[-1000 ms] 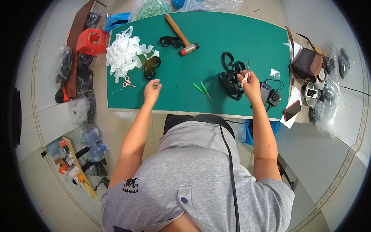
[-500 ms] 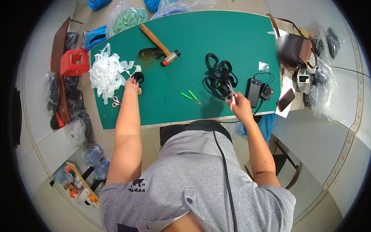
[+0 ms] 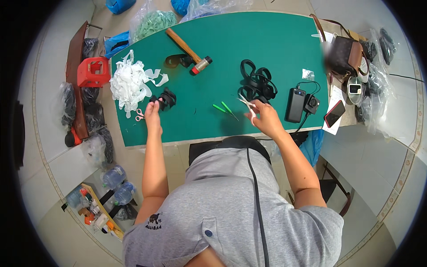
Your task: Assembling black plastic straps and frames using scissors for trimming and small pins for attachment.
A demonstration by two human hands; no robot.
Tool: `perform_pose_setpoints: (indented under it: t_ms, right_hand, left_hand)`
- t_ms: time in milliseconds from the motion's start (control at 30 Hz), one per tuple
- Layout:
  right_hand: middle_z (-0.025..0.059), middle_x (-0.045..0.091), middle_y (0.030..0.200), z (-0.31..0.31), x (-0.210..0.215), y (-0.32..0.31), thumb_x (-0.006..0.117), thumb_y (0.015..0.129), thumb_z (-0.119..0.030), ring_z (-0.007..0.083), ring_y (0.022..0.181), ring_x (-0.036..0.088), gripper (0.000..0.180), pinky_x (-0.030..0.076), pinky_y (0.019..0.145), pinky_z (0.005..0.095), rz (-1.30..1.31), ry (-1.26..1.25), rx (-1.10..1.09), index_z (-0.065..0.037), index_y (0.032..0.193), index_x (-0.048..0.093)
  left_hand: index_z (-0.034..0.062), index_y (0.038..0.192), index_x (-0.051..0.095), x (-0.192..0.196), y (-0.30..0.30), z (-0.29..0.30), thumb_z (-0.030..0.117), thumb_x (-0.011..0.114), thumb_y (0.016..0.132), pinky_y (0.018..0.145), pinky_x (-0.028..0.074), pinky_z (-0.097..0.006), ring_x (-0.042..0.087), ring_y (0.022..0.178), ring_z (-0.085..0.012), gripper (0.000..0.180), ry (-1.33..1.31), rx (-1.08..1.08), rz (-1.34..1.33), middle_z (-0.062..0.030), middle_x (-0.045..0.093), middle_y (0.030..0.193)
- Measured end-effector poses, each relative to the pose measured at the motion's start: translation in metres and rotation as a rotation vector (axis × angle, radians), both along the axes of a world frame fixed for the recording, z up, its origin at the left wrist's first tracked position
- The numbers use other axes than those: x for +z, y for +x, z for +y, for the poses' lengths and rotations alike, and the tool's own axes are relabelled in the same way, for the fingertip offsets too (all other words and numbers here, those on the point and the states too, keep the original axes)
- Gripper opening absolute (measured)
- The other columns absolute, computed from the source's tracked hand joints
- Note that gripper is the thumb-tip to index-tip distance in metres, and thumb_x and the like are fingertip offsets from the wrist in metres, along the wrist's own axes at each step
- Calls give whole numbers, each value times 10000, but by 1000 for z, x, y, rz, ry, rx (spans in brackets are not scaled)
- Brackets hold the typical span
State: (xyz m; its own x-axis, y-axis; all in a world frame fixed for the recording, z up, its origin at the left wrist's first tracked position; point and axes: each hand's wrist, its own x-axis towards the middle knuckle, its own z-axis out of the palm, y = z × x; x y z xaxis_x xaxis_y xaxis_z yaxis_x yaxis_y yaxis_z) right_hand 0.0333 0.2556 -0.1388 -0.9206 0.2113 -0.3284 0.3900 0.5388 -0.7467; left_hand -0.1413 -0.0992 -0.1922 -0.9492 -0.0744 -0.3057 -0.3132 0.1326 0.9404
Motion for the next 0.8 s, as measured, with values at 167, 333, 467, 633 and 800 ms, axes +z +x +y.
perform_pose_setpoints:
  t_ms: [167,333,467,633,800]
  right_hand:
    - [163,646,824,-9,6,-2,702,770,-100,222,740,647,298,489,654,303,87,-39,64,-1,1027,587]
    - [147,683,830,-23,8,11,651,757,-97,309,783,651,286,491,679,386,45,-30,72,-20,1025,583]
    - [104,638,758,-28,4,17,657,780,-20,129,711,620,242,478,613,276,49,-103,46,10,1009,586]
    - [56,636,738,-24,-7,-4,674,802,-61,90,681,584,188,464,590,259,183,-249,-115,3,961,598]
    - [34,640,728,25,-49,-82,680,836,-139,87,664,574,167,451,584,242,326,-52,-406,-5,906,610]
  left_hand:
    - [25,925,548,14,6,3,169,492,968,838,414,-239,574,848,-103,161,-4,-204,-11,-82,666,888]
    - [24,954,542,19,21,-3,199,492,972,756,424,-233,561,756,-84,183,-60,-188,58,-60,659,849]
    - [8,982,547,43,25,14,208,513,966,615,415,-210,512,648,-69,203,-28,-119,297,-5,575,755]
    - [29,994,569,57,47,24,239,498,972,587,461,-233,481,548,-73,223,154,-290,-52,16,475,626]
    - [31,1098,525,87,83,52,200,583,925,598,440,-207,554,639,-81,249,120,-415,-208,-20,578,716]
